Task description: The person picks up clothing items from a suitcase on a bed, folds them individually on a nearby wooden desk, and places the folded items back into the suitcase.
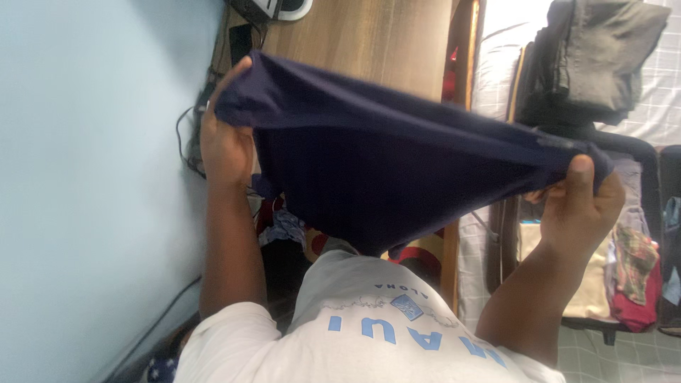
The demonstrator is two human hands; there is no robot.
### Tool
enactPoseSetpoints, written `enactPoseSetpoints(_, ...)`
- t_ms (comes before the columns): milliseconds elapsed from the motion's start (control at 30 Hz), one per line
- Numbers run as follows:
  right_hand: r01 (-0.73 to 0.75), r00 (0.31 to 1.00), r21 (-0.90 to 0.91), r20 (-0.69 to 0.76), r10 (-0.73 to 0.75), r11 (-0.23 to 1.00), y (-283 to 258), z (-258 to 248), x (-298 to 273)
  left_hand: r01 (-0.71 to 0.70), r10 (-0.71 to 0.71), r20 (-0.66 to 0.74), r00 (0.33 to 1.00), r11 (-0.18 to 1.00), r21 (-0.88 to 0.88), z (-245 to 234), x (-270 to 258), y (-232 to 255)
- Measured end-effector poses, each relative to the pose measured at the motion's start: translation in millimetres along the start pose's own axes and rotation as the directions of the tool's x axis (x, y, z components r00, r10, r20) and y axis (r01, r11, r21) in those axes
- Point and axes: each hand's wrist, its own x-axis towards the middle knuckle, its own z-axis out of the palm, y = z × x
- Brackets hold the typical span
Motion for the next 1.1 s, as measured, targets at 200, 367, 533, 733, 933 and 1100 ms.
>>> enactPoseSetpoints(200,-0.214,0.973,0.165,-0.050,0.225,0.963,84.0,56.1,73.6,0.048,-0.056,0.114,0.992,0.996,0.071,-37.4,83.5,-92.3)
enactPoseSetpoints(367,-0.227,0.974,0.110,0.025,0.226,0.968,235.7,103.3,261.3,0.282,-0.287,-0.071,0.955,0.816,0.505,-77.3,272.2,-287.7)
enactPoseSetpoints(533,-0.495,0.856,0.031,-0.152,0.494,0.868,371.0,119.1,336.1,0.148,-0.311,0.099,0.945,0.677,0.721,-101.4,369.0,-434.3)
enactPoseSetpoints(733,-0.048,0.959,-0.857,0.104,0.263,0.513,426.0,188.5,142.3,-0.043,-0.493,0.263,0.829,0.412,0.910,-78.5,209.5,-409.2)
enactPoseSetpoints(933,0.035,0.857,-0.961,0.170,0.485,0.275,405.1,191.8,69.3,-0.101,-0.520,0.149,0.841,0.120,0.988,-105.8,104.2,-385.6)
enactPoseSetpoints(1100,0.028,0.857,-0.953,0.178,0.483,0.302,386.8,159.4,66.8,-0.129,-0.418,0.155,0.895,0.090,0.988,-132.4,46.7,-349.4)
